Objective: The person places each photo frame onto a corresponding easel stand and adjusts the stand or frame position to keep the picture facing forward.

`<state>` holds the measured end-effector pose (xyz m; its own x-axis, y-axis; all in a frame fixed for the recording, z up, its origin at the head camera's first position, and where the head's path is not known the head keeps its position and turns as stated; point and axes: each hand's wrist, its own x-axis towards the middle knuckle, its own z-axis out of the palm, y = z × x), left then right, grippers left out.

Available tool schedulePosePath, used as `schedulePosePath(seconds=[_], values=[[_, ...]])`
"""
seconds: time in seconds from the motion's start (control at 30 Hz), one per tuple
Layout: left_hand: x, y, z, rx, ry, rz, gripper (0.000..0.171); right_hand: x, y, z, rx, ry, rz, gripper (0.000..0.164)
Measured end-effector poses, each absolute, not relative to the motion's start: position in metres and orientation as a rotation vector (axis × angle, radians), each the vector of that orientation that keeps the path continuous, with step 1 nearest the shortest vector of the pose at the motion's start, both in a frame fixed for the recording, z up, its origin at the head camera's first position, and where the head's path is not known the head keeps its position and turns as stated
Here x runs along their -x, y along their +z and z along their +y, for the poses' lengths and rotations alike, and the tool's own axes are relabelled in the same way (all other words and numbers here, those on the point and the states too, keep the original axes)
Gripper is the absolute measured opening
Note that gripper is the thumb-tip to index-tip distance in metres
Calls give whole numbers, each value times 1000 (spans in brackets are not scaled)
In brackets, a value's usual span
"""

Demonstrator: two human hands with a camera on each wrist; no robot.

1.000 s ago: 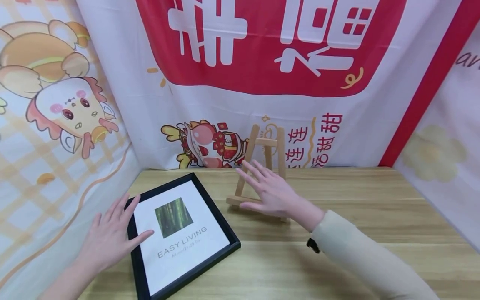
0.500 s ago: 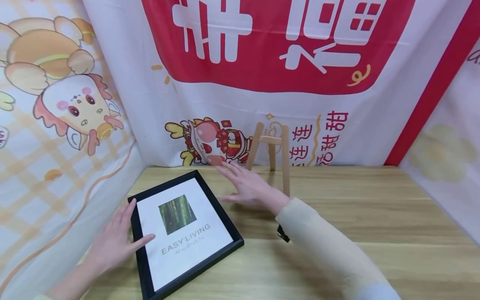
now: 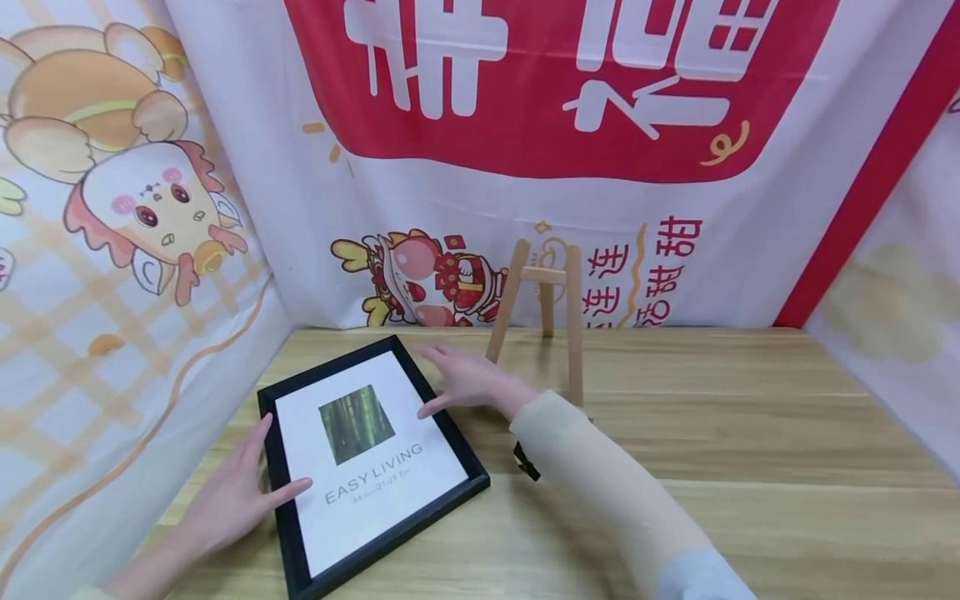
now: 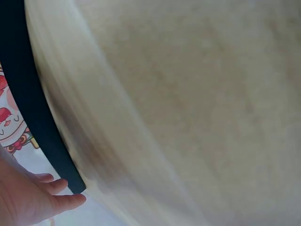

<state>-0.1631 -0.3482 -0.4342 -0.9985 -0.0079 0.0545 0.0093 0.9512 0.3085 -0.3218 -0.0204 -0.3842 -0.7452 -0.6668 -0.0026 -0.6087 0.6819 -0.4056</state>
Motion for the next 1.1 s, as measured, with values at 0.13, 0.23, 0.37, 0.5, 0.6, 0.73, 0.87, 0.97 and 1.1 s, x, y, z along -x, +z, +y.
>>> schedulePosePath(seconds=[0.13, 0.23, 0.37, 0.5, 0.6, 0.73, 0.87, 0.97, 1.1], values=[[162, -438, -351, -16, -520, -3066, 126, 328, -388, -27, 1017, -536, 2734, 101], [162, -441, -352, -19, -548, -3079, 126, 334, -391, -29, 978, -512, 2727, 98], [161, -445, -354, -16, -560, -3098, 126, 341, -397, -33, 973, -468, 2704, 95], [160, -448, -355, -27, -555, -3105, 127, 346, -403, -38, 957, -393, 2704, 94], [160, -448, -355, -42, -559, -3108, 128, 347, -406, -41, 917, -351, 2709, 93], [160, -447, -354, -55, -564, -3108, 127, 348, -409, -42, 871, -321, 2702, 93], [160, -447, -353, -84, -575, -3110, 128, 348, -411, -43, 813, -332, 2697, 93], [160, -446, -353, -111, -584, -3114, 128, 347, -412, -43, 787, -338, 2702, 93], [160, -447, -353, -131, -602, -3111, 128, 347, -413, -44, 785, -317, 2713, 92]])
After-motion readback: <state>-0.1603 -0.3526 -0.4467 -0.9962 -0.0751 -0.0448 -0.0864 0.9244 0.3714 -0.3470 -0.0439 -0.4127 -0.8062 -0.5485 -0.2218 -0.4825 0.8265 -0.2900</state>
